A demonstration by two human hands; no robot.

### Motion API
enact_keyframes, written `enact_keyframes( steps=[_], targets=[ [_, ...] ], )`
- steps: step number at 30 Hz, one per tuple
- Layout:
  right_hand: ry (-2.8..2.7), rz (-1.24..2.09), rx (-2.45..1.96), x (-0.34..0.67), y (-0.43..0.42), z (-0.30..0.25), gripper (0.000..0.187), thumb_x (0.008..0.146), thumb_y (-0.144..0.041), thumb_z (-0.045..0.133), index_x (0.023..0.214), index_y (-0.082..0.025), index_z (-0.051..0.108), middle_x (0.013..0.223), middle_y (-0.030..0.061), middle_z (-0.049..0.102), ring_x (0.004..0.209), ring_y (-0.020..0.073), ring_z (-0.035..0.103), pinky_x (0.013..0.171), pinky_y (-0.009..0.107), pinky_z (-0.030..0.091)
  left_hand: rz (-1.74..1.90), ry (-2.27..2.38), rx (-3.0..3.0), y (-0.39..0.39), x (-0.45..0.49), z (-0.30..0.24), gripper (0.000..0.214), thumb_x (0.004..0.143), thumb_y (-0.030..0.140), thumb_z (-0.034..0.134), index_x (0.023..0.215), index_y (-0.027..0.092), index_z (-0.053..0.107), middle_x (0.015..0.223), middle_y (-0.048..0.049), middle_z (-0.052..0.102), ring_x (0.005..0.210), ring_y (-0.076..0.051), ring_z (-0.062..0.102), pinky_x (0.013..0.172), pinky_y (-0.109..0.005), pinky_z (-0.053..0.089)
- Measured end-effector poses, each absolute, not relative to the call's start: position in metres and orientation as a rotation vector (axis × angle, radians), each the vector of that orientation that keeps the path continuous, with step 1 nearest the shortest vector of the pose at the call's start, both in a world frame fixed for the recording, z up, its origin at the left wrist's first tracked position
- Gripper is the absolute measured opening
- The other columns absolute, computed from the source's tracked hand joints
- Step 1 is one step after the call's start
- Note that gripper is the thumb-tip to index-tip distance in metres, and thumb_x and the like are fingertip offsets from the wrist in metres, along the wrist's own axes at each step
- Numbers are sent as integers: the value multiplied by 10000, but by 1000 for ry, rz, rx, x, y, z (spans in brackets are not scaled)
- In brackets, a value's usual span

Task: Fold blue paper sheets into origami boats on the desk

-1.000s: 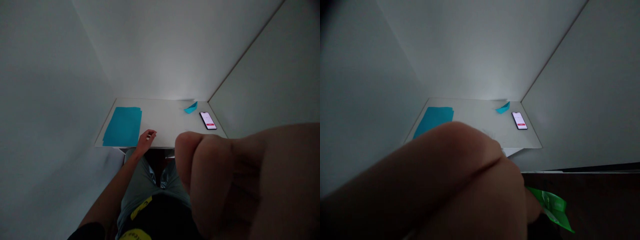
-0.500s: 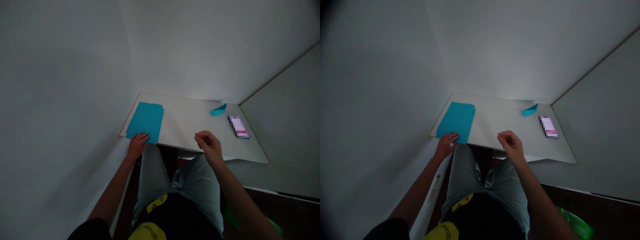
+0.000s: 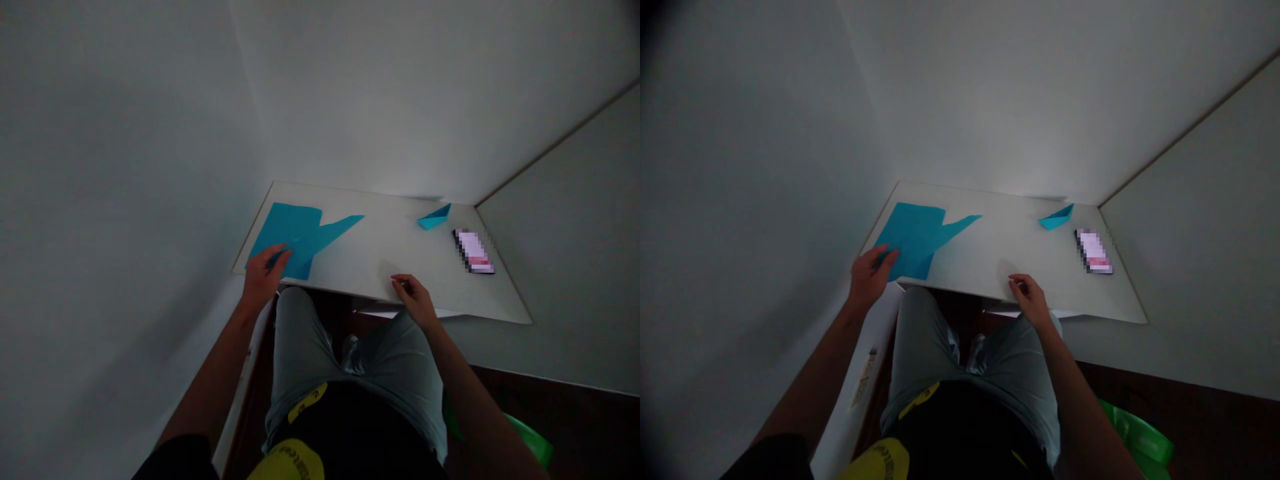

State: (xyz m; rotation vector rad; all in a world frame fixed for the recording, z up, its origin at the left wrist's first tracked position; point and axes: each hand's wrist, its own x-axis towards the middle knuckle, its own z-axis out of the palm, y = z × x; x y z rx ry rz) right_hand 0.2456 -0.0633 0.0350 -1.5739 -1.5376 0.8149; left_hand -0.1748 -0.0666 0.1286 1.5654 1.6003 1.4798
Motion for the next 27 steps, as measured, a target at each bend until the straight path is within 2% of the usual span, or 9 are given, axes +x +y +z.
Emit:
enact_keyframes(
  steps=[2,4,8,10,13,16,22,25,27],
  targets=[
    [-1543,814,-1568,248,-56,35,548,895,-741,682,1067,-226,760,869,68,726,699,212,611,648,363,502,1657,1579,1378,-56,-173,142,355,916,562,775,1033,227,799,949,-39,795,861,-212,732,804,-315,608],
    [-1540,846,-1559,249,-52,35,556,905,-746,669,1085,-227,755,886,71,736,693,209,618,642,358,509,1748,1533,1241,-43,-172,144,412,908,594,768,1082,221,774,977,-37,785,869,-193,715,774,-279,592],
    [-1512,892,-1511,258,-45,33,581,932,-757,630,1162,-234,739,961,80,762,742,222,667,703,378,552,1628,1650,1083,-20,-160,119,452,908,609,745,1124,212,730,936,-36,751,871,-201,703,748,-279,579],
    [-1491,876,-1479,265,-43,31,587,945,-759,612,1195,-240,725,1014,87,771,803,235,687,770,398,573,1493,1782,1046,-12,-146,101,407,912,566,753,1108,212,717,958,-54,754,923,-236,716,802,-325,594],
    [-1441,845,-1447,279,-39,29,584,966,-751,591,1244,-248,695,1079,100,776,888,252,701,874,430,590,1317,1839,1043,-3,-120,78,309,956,485,712,1105,214,714,1104,-101,781,1059,-286,731,947,-403,601],
    [-1379,822,-1432,292,-37,27,585,996,-734,554,1289,-241,665,1158,124,770,968,265,714,959,454,588,1167,1853,1075,4,-97,65,253,973,426,675,1089,207,718,1169,-122,782,1106,-295,741,1024,-437,587],
    [-1568,768,-1440,302,-38,25,607,1040,-690,511,1423,-233,629,1286,158,740,1068,298,705,1003,489,575,954,1901,927,13,-81,54,318,926,295,676,1219,179,714,1200,-133,798,1145,-297,741,1058,-455,575],
    [-1872,622,-1413,297,-40,28,567,1068,-613,524,1501,-261,625,1475,160,669,1264,346,649,1104,545,505,955,1852,896,13,-83,50,363,889,268,716,1240,176,717,1217,-151,798,1129,-304,752,1047,-471,583],
    [-2066,511,-1417,292,-42,28,515,1076,-584,543,1502,-314,647,1584,115,613,1402,374,564,1157,582,438,967,1788,966,12,-86,49,379,876,259,729,1242,162,714,1207,-170,801,1085,-310,763,1004,-485,605]
  ],
)
